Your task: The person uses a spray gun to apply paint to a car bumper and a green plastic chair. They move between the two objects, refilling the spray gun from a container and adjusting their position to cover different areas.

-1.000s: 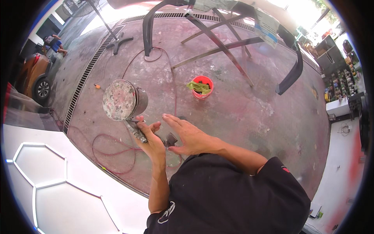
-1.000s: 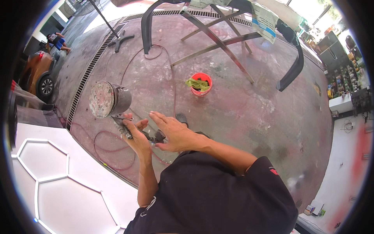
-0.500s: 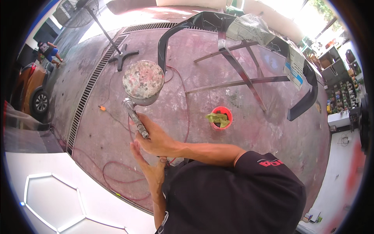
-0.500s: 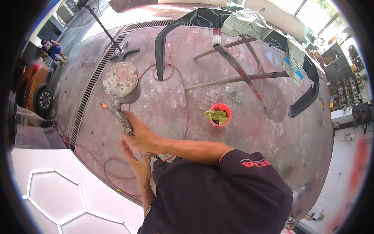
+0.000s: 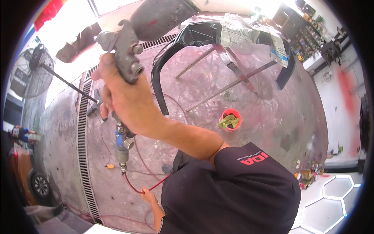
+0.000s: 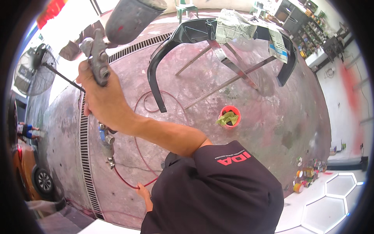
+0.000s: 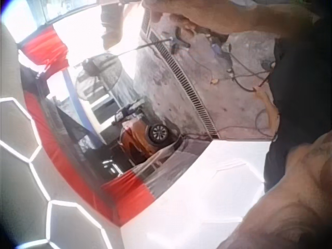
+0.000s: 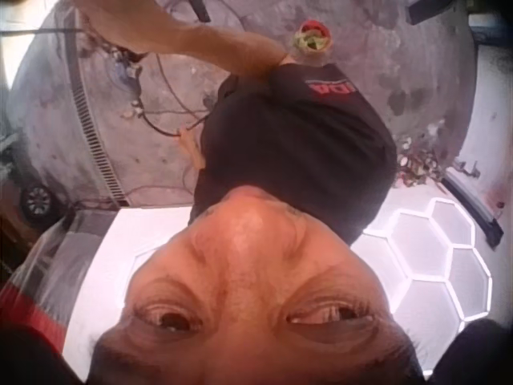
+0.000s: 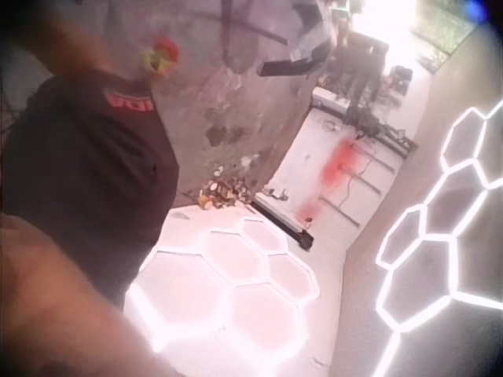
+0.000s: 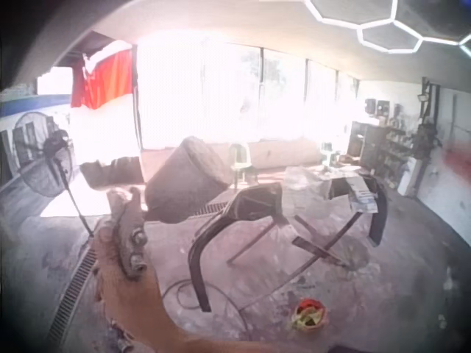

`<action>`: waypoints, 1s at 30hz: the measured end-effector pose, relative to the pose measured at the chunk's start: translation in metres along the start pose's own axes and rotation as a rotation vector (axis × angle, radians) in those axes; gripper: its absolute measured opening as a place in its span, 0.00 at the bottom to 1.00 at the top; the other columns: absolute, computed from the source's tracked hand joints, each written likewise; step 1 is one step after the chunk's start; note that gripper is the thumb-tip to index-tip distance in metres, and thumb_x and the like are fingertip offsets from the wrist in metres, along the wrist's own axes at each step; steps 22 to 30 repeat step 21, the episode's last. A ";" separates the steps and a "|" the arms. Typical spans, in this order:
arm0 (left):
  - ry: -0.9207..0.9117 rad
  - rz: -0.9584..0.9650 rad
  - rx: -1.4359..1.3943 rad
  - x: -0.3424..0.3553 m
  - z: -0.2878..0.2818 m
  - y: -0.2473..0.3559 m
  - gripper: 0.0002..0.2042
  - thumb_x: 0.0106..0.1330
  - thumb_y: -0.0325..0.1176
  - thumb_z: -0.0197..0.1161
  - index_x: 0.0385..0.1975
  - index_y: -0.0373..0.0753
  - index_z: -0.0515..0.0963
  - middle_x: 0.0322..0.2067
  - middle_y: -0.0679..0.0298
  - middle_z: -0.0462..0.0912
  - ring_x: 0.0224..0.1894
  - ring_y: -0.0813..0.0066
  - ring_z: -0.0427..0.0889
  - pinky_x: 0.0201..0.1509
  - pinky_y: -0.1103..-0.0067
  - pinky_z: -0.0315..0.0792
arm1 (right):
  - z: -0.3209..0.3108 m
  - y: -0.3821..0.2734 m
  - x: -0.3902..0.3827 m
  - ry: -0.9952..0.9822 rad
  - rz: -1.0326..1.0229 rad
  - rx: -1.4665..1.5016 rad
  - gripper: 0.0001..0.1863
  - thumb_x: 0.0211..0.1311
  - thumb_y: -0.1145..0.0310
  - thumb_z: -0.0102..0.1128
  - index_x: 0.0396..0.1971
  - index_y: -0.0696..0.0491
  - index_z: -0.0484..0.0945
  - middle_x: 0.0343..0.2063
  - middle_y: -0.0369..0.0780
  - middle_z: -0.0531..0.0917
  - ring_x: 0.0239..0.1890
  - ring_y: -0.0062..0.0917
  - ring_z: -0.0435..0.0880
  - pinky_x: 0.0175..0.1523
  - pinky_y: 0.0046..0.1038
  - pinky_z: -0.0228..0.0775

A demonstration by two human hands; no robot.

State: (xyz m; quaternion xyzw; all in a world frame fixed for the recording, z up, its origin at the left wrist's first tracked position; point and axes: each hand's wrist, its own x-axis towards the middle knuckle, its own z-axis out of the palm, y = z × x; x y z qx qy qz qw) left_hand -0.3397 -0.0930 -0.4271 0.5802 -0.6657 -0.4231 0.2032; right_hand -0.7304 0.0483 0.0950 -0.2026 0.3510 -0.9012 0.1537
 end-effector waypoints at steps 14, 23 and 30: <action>0.462 0.200 -0.132 0.502 -0.046 0.228 0.37 0.79 0.63 0.48 0.53 0.25 0.78 0.38 0.50 0.83 0.36 0.63 0.80 0.39 0.70 0.74 | -0.060 0.163 0.185 0.460 -0.019 -0.087 0.27 0.80 0.44 0.54 0.58 0.54 0.74 0.43 0.40 0.82 0.20 0.15 0.68 0.27 0.23 0.67; 0.275 0.377 -0.177 0.607 0.077 0.438 0.32 0.80 0.57 0.53 0.55 0.25 0.79 0.44 0.44 0.86 0.45 0.57 0.86 0.49 0.69 0.80 | -0.105 0.222 0.322 0.652 -0.068 -0.275 0.23 0.80 0.49 0.56 0.59 0.52 0.74 0.46 0.42 0.82 0.21 0.17 0.74 0.30 0.26 0.72; 0.275 0.377 -0.177 0.607 0.077 0.438 0.32 0.80 0.57 0.53 0.55 0.25 0.79 0.44 0.44 0.86 0.45 0.57 0.86 0.49 0.69 0.80 | -0.105 0.222 0.322 0.652 -0.068 -0.275 0.23 0.80 0.49 0.56 0.59 0.52 0.74 0.46 0.42 0.82 0.21 0.17 0.74 0.30 0.26 0.72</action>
